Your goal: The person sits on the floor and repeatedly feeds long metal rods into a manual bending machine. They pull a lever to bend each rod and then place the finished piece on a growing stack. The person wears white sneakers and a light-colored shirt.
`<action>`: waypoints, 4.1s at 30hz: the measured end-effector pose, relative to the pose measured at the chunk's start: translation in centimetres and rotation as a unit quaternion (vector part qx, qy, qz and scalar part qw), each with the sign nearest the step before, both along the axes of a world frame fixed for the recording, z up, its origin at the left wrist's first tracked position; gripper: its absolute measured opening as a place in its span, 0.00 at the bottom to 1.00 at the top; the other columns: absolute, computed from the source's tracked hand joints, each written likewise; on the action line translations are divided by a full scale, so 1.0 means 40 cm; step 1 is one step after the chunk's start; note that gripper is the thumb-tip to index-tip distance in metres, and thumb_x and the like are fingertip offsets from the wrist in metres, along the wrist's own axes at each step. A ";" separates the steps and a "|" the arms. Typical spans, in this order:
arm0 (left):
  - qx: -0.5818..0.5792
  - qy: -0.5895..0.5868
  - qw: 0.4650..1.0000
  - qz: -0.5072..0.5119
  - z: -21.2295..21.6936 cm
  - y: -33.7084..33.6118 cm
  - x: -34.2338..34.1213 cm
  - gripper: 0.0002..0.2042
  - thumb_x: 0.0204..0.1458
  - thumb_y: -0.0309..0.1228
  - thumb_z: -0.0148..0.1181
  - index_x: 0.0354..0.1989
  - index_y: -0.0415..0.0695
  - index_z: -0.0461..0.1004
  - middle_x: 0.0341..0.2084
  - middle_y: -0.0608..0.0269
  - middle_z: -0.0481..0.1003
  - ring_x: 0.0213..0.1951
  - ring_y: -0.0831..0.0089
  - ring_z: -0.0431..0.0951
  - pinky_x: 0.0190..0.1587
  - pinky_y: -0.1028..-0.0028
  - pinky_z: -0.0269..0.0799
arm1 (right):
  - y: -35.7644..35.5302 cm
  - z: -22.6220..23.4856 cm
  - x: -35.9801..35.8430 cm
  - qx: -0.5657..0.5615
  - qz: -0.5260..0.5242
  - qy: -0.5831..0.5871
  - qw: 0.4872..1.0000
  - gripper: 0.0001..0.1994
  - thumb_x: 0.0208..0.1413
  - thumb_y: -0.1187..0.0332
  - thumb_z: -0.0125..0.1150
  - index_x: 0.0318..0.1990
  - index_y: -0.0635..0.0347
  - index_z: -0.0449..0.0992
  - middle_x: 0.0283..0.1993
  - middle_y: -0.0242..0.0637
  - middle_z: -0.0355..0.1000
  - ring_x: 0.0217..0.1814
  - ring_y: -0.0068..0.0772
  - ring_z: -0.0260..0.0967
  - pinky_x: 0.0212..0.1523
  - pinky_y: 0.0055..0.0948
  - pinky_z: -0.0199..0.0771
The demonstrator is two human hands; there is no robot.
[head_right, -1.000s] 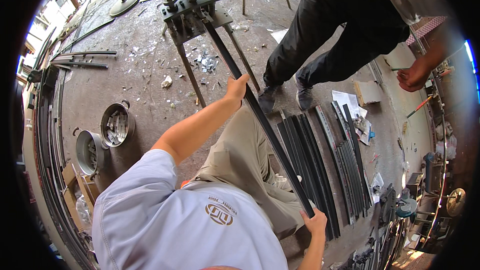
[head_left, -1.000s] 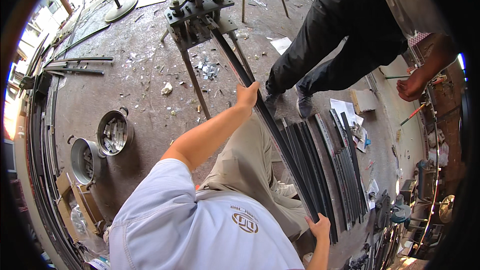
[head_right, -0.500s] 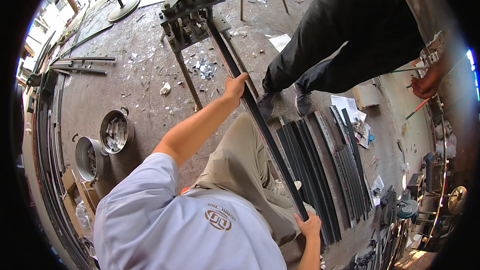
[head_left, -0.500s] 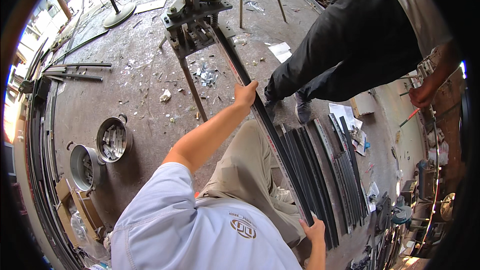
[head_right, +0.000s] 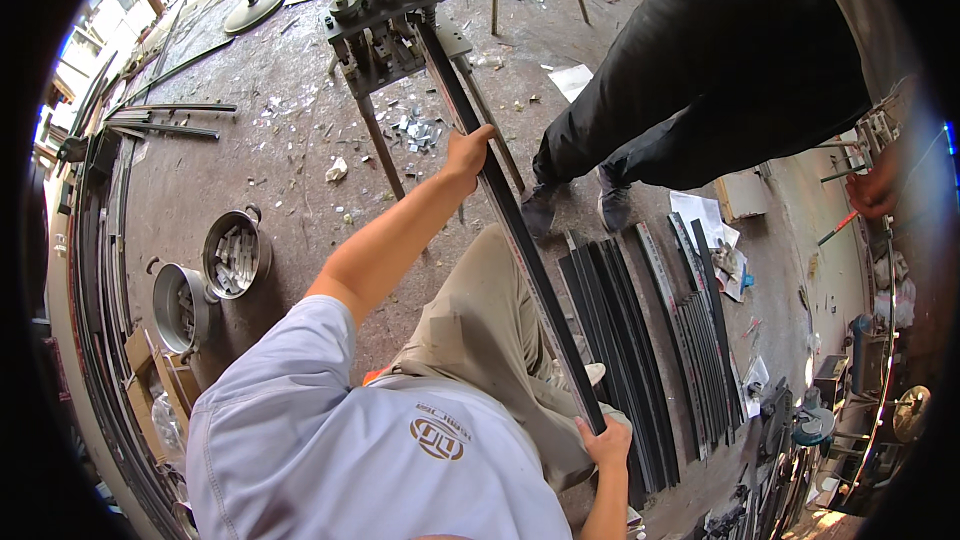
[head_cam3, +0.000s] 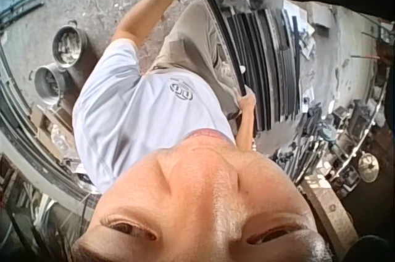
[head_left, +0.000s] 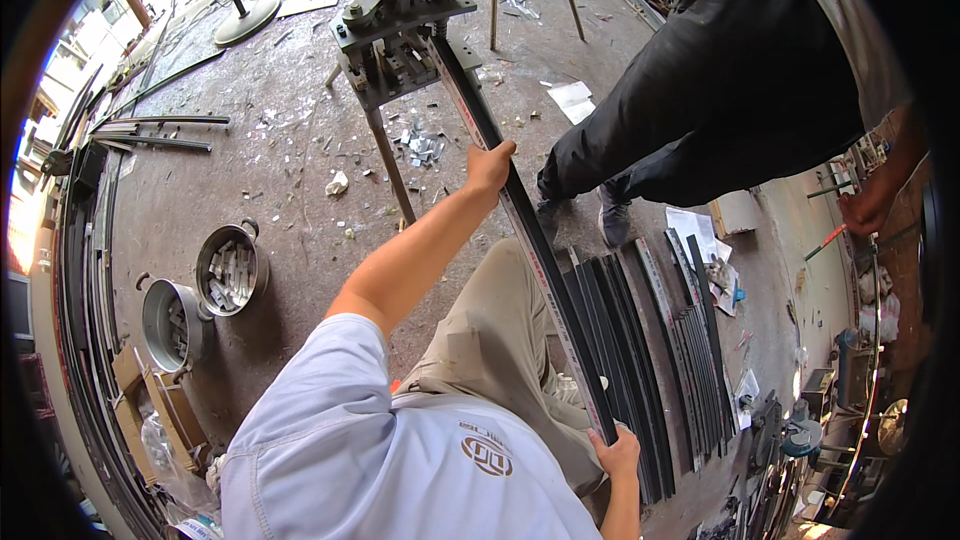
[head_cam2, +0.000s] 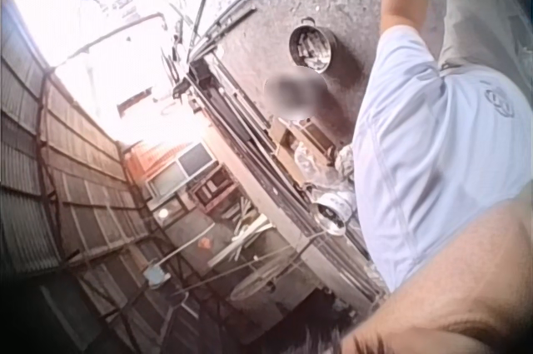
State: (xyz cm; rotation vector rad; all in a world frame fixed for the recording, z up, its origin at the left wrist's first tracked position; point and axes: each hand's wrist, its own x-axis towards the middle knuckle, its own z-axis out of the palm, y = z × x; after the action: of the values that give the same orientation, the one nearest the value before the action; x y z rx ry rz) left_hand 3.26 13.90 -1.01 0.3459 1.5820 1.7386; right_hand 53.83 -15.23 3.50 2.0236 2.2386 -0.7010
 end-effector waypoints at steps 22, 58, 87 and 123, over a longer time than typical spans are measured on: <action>-0.007 -0.059 0.998 0.001 -0.009 -0.152 0.080 0.10 0.48 0.31 0.64 0.33 0.42 0.69 0.23 0.64 0.70 0.23 0.71 0.72 0.27 0.67 0.70 | -0.084 0.015 0.127 0.045 -0.007 -0.010 0.999 0.22 0.45 0.48 0.77 0.28 0.61 0.81 0.25 0.51 0.76 0.31 0.60 0.76 0.33 0.48 0.75; -0.029 -0.053 0.998 0.013 0.025 -0.106 -0.091 0.15 0.52 0.39 0.65 0.36 0.38 0.75 0.24 0.64 0.69 0.27 0.70 0.71 0.31 0.65 0.67 | 0.048 0.161 -0.021 0.063 0.054 -0.059 0.995 0.23 0.46 0.45 0.74 0.32 0.58 0.85 0.27 0.50 0.79 0.33 0.57 0.79 0.39 0.49 0.78; -0.047 -0.026 0.998 0.019 0.023 -0.108 -0.090 0.19 0.50 0.40 0.65 0.38 0.34 0.76 0.30 0.60 0.72 0.33 0.70 0.71 0.38 0.62 0.66 | 0.050 0.154 -0.022 0.040 0.019 -0.028 0.999 0.30 0.43 0.42 0.74 0.24 0.68 0.76 0.25 0.60 0.73 0.32 0.66 0.73 0.35 0.54 0.72; -0.039 -0.053 0.998 0.022 0.100 -0.137 -0.045 0.17 0.50 0.38 0.65 0.38 0.36 0.74 0.31 0.59 0.75 0.34 0.67 0.72 0.40 0.61 0.70 | 0.044 0.170 0.003 0.027 0.004 -0.045 0.999 0.30 0.41 0.41 0.75 0.27 0.66 0.77 0.27 0.58 0.75 0.35 0.65 0.74 0.37 0.52 0.74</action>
State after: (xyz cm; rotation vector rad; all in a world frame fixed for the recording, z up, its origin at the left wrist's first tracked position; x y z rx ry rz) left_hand 1.48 8.44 2.99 0.1801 1.5871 1.6932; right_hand 53.97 -13.47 10.30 2.0254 2.2364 -0.5424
